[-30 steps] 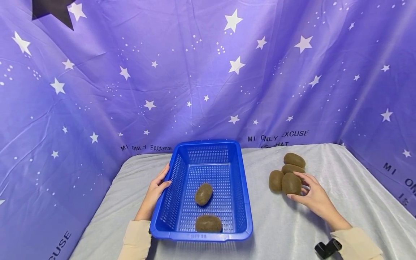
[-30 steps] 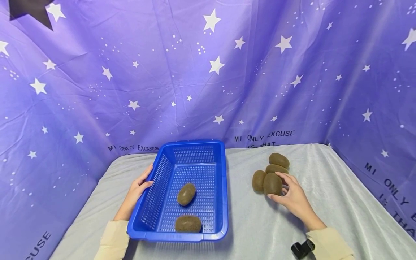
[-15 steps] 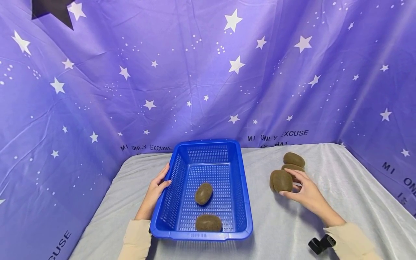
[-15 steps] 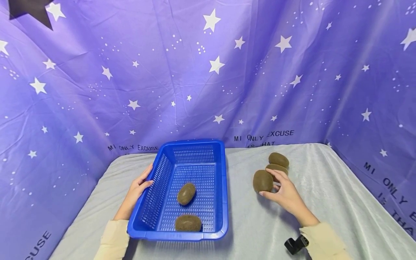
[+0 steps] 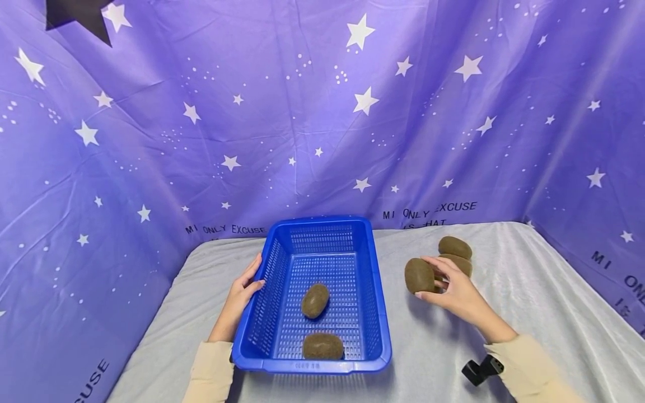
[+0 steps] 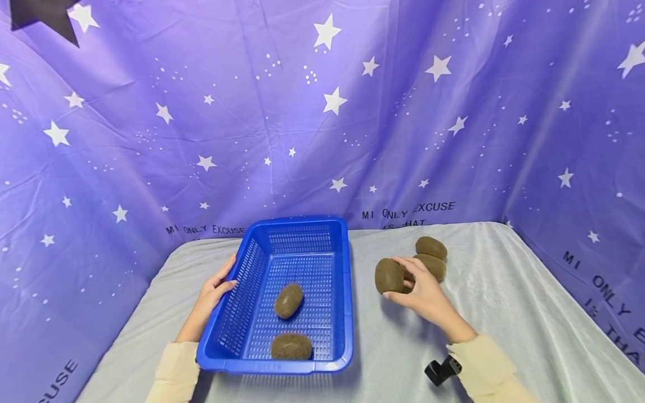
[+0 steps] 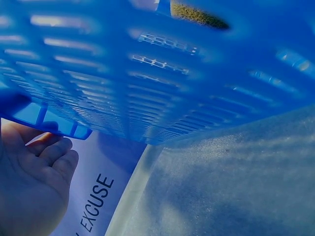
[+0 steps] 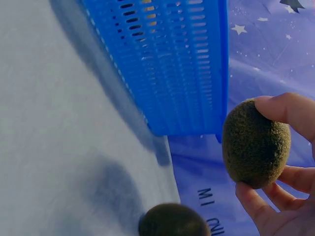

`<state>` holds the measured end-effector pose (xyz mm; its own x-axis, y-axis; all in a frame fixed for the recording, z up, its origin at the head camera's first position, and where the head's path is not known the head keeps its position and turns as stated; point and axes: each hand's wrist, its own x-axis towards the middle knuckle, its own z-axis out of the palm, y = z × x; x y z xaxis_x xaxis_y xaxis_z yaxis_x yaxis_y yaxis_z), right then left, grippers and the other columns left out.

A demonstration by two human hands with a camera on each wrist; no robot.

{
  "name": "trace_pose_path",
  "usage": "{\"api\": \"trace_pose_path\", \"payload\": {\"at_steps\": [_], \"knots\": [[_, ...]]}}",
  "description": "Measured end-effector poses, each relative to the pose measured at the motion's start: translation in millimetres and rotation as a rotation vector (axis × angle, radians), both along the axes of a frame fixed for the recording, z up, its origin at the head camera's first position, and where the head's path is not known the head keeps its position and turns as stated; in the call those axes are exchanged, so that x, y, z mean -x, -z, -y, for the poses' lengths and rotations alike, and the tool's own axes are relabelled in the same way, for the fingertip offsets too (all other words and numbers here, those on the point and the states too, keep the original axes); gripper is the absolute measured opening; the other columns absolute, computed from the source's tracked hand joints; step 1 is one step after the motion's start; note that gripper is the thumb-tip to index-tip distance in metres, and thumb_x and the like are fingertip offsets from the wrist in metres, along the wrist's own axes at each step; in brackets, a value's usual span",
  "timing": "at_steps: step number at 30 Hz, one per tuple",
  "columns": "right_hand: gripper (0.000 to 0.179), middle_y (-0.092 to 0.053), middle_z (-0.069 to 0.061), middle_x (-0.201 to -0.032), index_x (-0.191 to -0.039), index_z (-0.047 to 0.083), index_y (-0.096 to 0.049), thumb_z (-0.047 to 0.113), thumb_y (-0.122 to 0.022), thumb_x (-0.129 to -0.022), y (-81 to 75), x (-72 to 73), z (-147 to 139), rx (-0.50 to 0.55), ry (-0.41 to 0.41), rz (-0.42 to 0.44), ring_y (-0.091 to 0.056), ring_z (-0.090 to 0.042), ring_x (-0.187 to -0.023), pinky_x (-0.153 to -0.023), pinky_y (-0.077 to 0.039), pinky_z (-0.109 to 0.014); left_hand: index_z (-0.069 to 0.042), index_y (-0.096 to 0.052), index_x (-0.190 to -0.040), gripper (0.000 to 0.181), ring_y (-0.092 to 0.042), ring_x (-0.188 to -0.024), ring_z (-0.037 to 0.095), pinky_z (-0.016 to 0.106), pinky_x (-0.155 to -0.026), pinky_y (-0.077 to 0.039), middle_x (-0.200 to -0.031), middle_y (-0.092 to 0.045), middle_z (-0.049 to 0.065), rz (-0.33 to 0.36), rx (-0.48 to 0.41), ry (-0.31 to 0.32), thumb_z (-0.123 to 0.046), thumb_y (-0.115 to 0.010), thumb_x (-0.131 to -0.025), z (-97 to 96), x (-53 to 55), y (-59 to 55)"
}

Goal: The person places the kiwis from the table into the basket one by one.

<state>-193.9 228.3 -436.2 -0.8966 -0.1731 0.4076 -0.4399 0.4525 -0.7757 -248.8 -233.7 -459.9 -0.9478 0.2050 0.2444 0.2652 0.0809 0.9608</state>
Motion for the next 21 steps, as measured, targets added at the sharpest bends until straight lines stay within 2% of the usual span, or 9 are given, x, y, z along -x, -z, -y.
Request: {"api": "trace_pose_path", "payload": {"at_steps": [4,8,12,15,19,21], "knots": [[0.07,-0.049,-0.019,-0.125,-0.131,-0.004,-0.049,0.009,-0.082,-0.071,-5.9,2.0,7,-0.017,-0.016,0.003,-0.046,0.007,-0.105,-0.083,-0.045,-0.011,0.001,-0.027,-0.146,0.059,-0.011,-0.143,0.029,0.007,-0.099,-0.026,-0.156,-0.013,0.017,0.002,-0.005,0.004,-0.002,-0.05,-0.092,0.4,-1.2,-0.7],[0.069,-0.049,-0.018,-0.126,-0.132,-0.004,-0.048,0.011,-0.081,-0.072,-13.7,2.8,14,-0.029,-0.035,0.017,-0.053,-0.014,-0.107,-0.084,-0.046,-0.013,0.001,-0.026,-0.147,0.059,-0.01,-0.143,0.029,0.007,-0.099,-0.025,-0.156,-0.012,0.016,0.006,-0.01,0.014,-0.003,-0.05,-0.093,0.5,-1.7,-0.8],[0.069,-0.049,-0.017,-0.127,-0.133,-0.003,-0.048,0.013,-0.08,-0.073,-19.0,4.5,20,-0.044,-0.054,0.021,-0.053,-0.032,-0.109,-0.086,-0.046,-0.016,0.001,-0.026,-0.147,0.059,-0.01,-0.143,0.029,0.007,-0.099,-0.026,-0.156,-0.012,0.016,0.011,-0.012,0.011,-0.003,-0.05,-0.093,-0.1,-2.3,-0.8],[0.069,-0.05,-0.016,-0.127,-0.132,-0.001,-0.049,0.014,-0.081,-0.073,-21.0,6.0,25,-0.047,-0.065,0.017,-0.054,-0.032,-0.108,-0.085,-0.048,-0.019,0.0,-0.027,-0.147,0.059,-0.011,-0.143,0.029,0.007,-0.099,-0.026,-0.156,-0.013,0.016,0.009,-0.005,0.005,-0.002,-0.05,-0.092,-0.4,-2.0,-1.0],[0.069,-0.051,-0.018,-0.124,-0.131,-0.004,-0.05,0.01,-0.081,-0.071,-21.4,8.1,33,-0.004,-0.108,0.0,-0.057,-0.019,-0.103,-0.084,-0.049,-0.018,-0.003,-0.027,-0.147,0.06,-0.012,-0.143,0.027,0.008,-0.099,-0.027,-0.157,-0.013,0.014,0.023,-0.008,0.007,-0.003,-0.051,-0.092,0.0,-1.2,-1.0],[0.069,-0.051,-0.019,-0.124,-0.13,-0.005,-0.05,0.008,-0.082,-0.07,-22.3,8.4,37,0.011,-0.124,0.001,-0.058,-0.018,-0.102,-0.084,-0.049,-0.019,-0.004,-0.027,-0.148,0.06,-0.013,-0.143,0.026,0.008,-0.099,-0.028,-0.157,-0.013,0.013,0.032,-0.016,0.012,-0.003,-0.051,-0.092,0.0,-1.0,-0.8]]}}
